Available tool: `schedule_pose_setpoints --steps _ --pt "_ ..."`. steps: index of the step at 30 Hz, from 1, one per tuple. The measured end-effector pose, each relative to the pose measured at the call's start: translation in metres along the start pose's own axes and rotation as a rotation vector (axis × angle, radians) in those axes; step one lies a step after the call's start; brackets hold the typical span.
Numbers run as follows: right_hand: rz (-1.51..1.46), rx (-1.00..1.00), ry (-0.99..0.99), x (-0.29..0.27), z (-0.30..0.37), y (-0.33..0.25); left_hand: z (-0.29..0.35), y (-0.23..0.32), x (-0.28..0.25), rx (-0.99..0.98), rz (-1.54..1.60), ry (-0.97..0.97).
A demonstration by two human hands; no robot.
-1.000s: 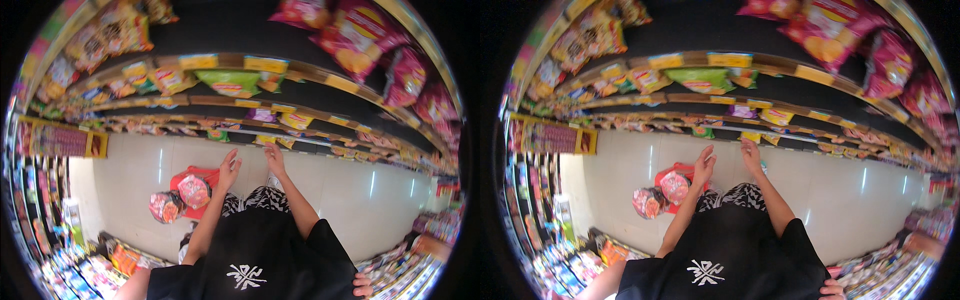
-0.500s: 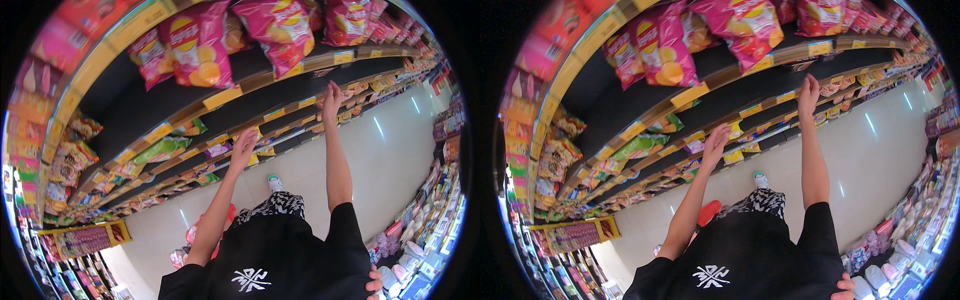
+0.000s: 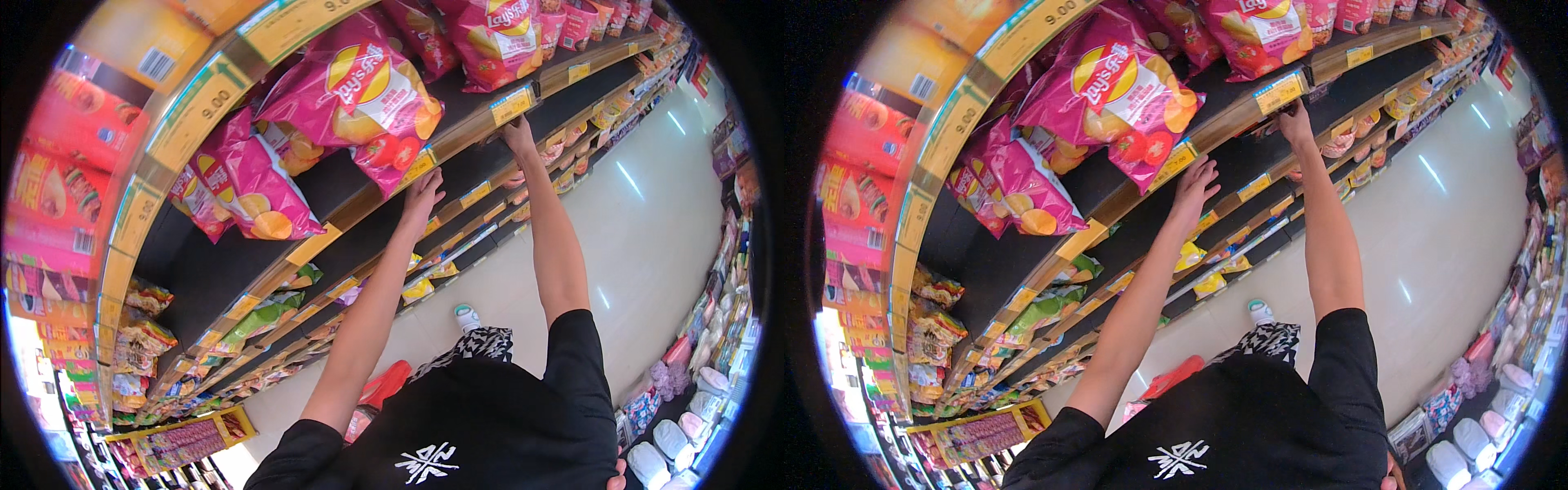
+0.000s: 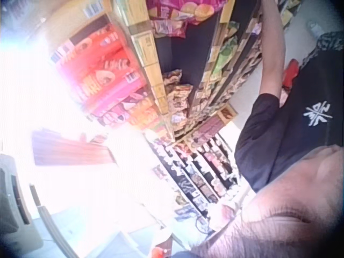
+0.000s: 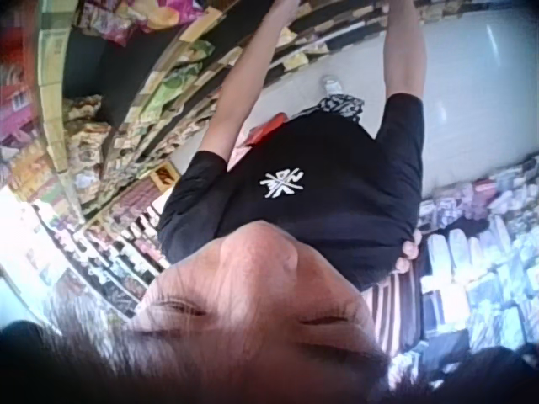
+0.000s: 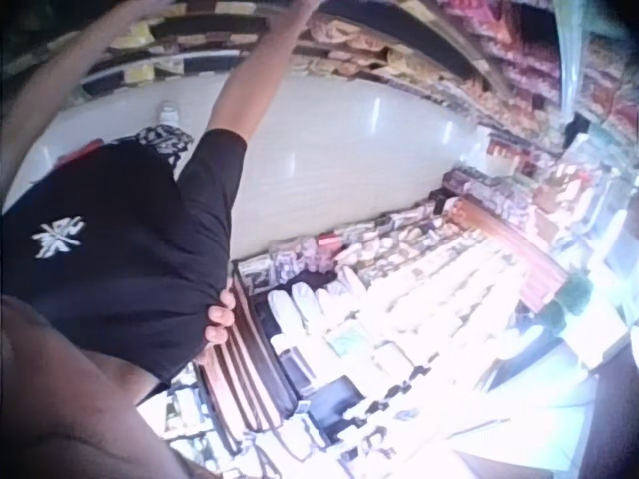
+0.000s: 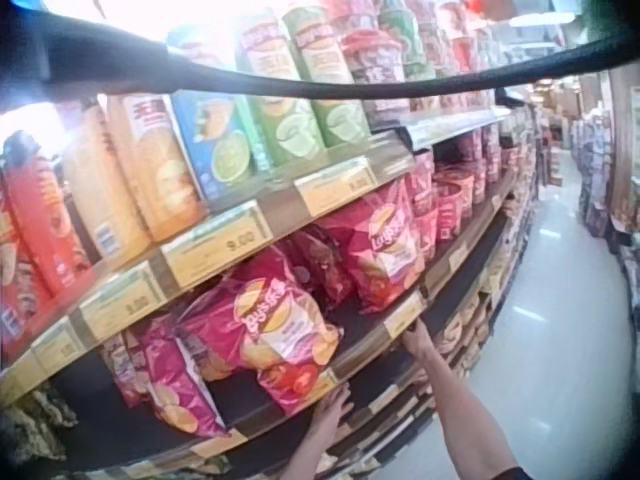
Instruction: The person places several packaged food containers onto a retail shelf, arranging them behind bags of snacks.
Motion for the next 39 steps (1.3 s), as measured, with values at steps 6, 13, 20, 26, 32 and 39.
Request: schedule_pose_setpoints --steps 6,13,20,26,32,39 --pt "0.308 0.041 -0.195 -0.001 0.027 -0.02 -0.024 -0.006 0.007 -0.023 -0.013 0.001" --pt "0.148 -0.027 -0.16 0.021 0.09 -0.013 -0.018 -0.012 -0.012 0.058 -0.085 0.271" --pt "-0.234 0.063 -0.168 0.065 0.205 -0.031 0.074 -0.014 -0.05 0.322 -0.083 0.461" --pt "-0.196 0.17 -0.325 0.108 0.294 -0.021 0.177 -0.047 -0.097 0.357 -0.044 0.727" --pt "-0.028 0.254 -0.596 0.14 0.372 0.002 0.278 -0.073 -0.135 0.31 0.075 0.9" --pt "0.073 0.386 -0.861 0.168 0.452 0.018 0.38 -0.131 -0.171 0.324 0.108 1.044"
Point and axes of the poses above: each hand's wrist, its own z-axis away from the middle knuckle, its own x-axis out of the palm, y = z × x, the point moved 2 cm from there along -z, towards the middle knuckle, and after that the axes turned 1 degree about y, right-handed, at the moved point
